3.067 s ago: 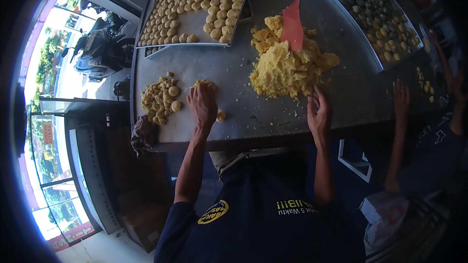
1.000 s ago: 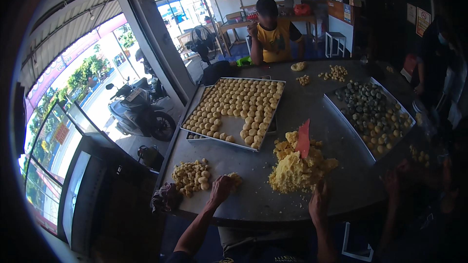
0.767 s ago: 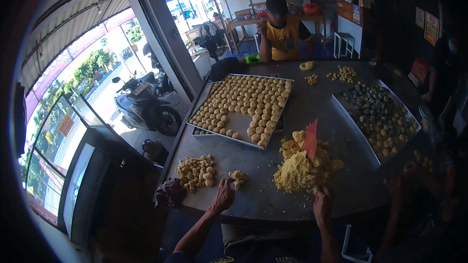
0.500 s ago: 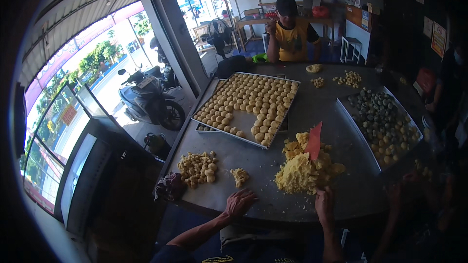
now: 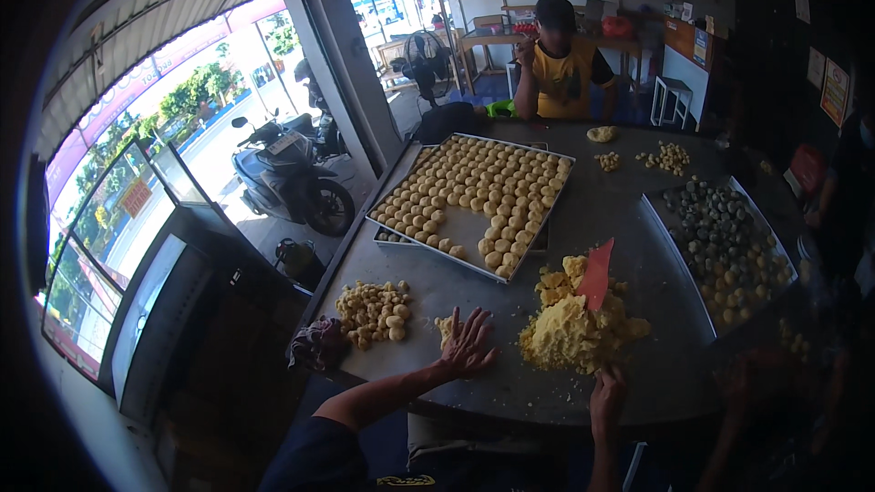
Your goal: The person shapes small portions of yellow filling and dough into balls by hand and arranges them onto a metal tray.
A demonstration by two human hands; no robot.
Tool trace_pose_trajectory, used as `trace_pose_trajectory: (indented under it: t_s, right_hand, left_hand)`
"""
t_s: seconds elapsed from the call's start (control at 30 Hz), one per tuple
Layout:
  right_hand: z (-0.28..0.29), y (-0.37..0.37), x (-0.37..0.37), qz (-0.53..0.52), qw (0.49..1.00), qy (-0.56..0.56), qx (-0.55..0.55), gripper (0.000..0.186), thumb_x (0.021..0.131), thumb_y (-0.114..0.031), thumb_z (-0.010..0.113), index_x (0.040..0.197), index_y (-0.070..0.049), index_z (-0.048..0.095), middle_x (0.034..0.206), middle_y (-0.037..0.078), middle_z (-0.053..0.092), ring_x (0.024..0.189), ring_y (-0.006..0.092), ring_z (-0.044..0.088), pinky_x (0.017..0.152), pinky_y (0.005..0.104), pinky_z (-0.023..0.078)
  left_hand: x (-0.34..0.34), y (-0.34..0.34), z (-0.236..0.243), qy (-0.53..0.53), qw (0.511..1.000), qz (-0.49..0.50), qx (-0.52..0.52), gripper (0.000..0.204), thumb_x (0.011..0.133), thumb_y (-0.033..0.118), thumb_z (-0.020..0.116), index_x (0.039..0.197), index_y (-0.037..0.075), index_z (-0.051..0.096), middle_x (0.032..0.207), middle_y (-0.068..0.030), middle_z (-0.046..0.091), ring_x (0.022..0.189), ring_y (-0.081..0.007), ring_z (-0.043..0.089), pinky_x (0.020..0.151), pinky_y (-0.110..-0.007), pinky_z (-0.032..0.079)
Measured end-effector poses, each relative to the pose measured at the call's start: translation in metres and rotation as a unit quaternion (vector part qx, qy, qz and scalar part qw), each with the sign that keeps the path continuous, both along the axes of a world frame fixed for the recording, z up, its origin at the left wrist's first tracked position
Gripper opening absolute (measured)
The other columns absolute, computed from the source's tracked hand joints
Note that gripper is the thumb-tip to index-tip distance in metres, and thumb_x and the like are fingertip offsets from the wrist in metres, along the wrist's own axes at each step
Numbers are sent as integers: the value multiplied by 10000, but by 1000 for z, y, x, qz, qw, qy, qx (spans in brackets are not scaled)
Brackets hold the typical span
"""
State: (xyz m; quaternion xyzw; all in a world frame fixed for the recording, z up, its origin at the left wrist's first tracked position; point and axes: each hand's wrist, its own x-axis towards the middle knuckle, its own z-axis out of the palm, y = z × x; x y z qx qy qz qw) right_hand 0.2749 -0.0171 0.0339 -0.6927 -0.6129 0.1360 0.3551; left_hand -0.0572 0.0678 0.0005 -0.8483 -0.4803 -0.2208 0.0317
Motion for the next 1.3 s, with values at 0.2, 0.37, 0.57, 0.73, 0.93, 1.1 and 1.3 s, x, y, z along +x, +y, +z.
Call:
trace_pose_trajectory:
  t_s: [0.2,0.37,0.57,0.73,0.93,1.1,1.3]
  right_hand:
    - [-38,11,29,38,990,-139,10,150,848,18,612,968,67,688,1088,242,637,965,426,603,888,455,481]
    - [6,-1,18,33,992,-113,-47,460,843,63,569,1300,63,520,1346,309,458,1209,438,495,1025,440,426]
    - [13,-46,-13,8,991,-122,-58,608,841,137,462,1434,68,347,1495,274,325,1335,426,401,1093,419,382]
    - [-2,-49,-17,61,991,-107,-46,508,858,133,443,1361,65,469,1422,244,457,1264,409,491,1055,407,428]
    - [20,-23,11,48,997,39,-56,309,905,46,529,1201,73,612,1190,267,626,1118,410,605,961,363,483]
    - [22,-16,-43,102,968,210,-90,400,905,-4,567,1304,24,574,1059,170,692,896,216,675,779,340,520]
    - [21,-1,-119,173,976,133,15,290,879,-4,632,1164,48,660,1097,216,678,1038,359,653,886,393,518]
  left_hand:
    - [7,11,21,-44,997,-52,-41,555,866,406,563,1225,-12,494,1334,-203,449,1376,-358,331,1162,-641,41]
    - [6,-2,-8,26,997,48,56,407,843,270,577,1154,16,513,1211,-177,485,1217,-343,435,1098,-622,171]
    - [17,-44,24,-58,992,107,18,366,822,220,602,1149,70,537,1112,-136,495,1072,-321,462,893,-511,318]
    - [0,-100,12,-3,987,143,-72,381,854,254,615,1172,59,539,1130,-165,502,1129,-325,443,923,-512,300]
    - [9,-79,9,-265,925,208,-176,408,910,303,617,1203,25,564,981,-188,639,962,-342,614,815,-463,456]
    - [42,-84,37,-448,832,180,-274,375,965,309,581,1159,-5,642,967,-196,713,913,-277,709,795,-353,535]
    - [67,-83,35,-536,770,58,-340,380,1002,291,536,1182,-29,635,994,-110,719,918,-209,701,810,-338,544]
